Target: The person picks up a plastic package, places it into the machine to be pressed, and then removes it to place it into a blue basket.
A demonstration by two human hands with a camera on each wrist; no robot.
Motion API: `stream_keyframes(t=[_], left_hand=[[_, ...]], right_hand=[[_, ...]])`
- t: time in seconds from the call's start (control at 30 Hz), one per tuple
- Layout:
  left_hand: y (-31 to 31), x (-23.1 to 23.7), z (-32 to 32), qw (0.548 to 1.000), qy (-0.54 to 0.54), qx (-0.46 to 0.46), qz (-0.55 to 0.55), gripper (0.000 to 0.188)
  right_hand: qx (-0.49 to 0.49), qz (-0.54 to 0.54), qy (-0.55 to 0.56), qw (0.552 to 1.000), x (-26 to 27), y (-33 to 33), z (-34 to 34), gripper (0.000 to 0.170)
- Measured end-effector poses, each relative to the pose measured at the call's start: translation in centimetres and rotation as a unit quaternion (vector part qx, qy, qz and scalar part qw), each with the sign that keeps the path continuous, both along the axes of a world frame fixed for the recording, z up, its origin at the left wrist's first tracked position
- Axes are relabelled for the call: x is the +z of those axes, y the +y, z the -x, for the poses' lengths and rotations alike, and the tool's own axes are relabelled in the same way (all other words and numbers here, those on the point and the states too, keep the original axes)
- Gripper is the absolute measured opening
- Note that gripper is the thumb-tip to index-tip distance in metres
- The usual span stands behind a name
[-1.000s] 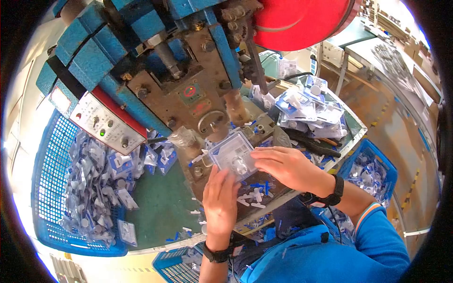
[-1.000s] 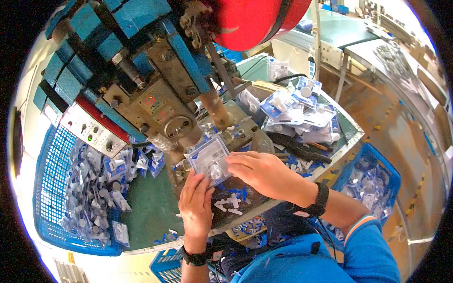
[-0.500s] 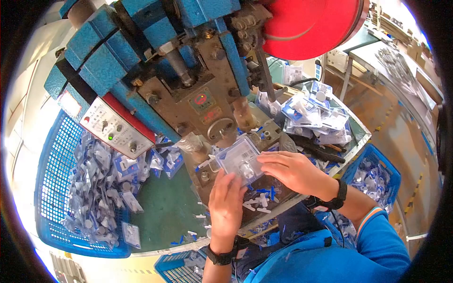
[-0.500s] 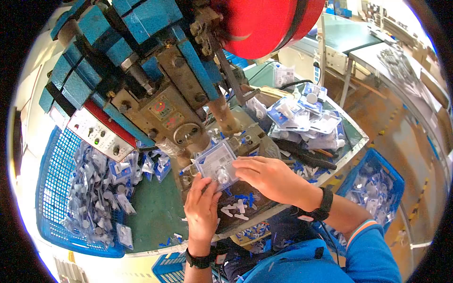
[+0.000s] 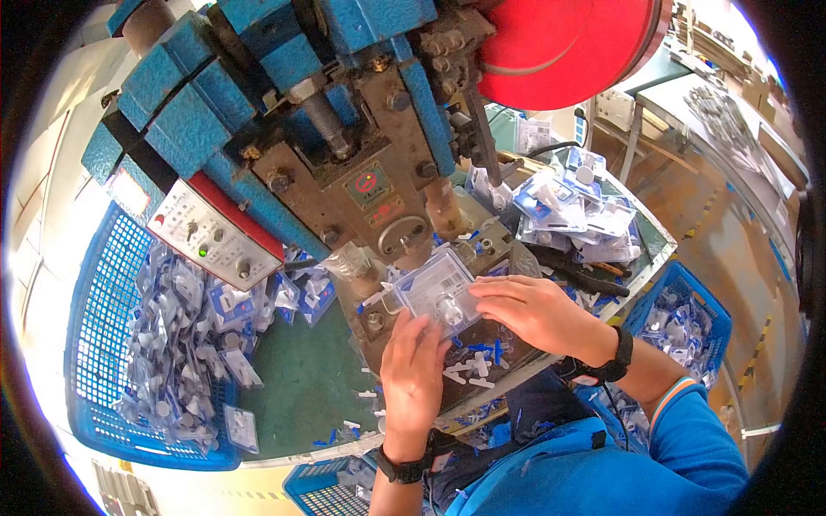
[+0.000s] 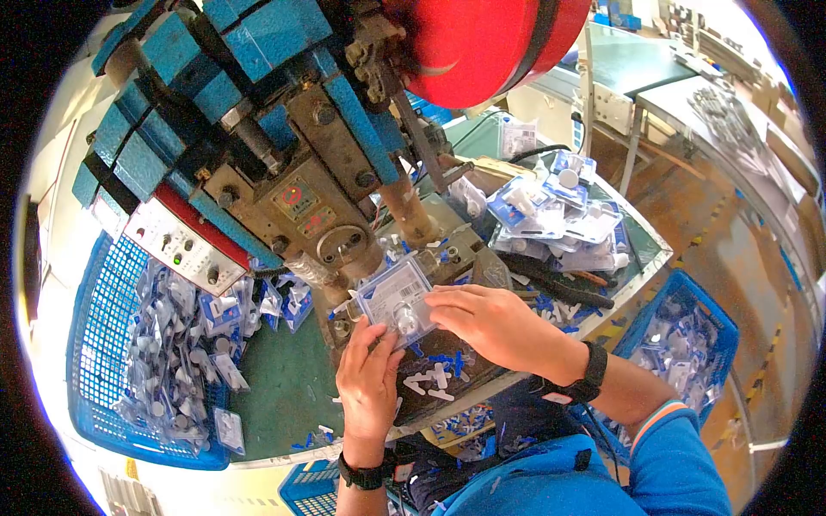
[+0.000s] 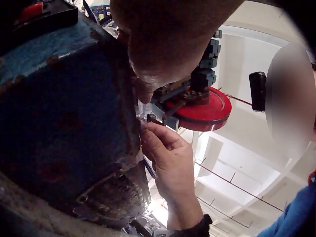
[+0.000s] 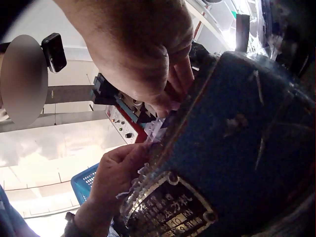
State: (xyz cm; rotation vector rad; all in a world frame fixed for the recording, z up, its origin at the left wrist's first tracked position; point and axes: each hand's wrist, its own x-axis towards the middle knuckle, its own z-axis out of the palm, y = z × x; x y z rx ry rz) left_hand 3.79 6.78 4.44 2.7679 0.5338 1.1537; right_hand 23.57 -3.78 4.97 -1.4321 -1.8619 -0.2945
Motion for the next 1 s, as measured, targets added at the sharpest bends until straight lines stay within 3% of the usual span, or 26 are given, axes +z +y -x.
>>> stream_keyframes(t=[0.63, 1.0], left_hand=[[-0.40, 0.32, -0.07, 1.000, -0.002, 0.008, 0.013, 0.026], [0.04, 0.05, 0.11, 1.000, 0.009, -0.006, -0.007, 0.033]], right_hand=[[0.000, -0.008, 0.001, 1.000, -0.34, 0.03, 0.01, 0.019], [-0.007, 0.004, -0.003, 1.000, -0.35, -0.01, 0.02, 0.020]])
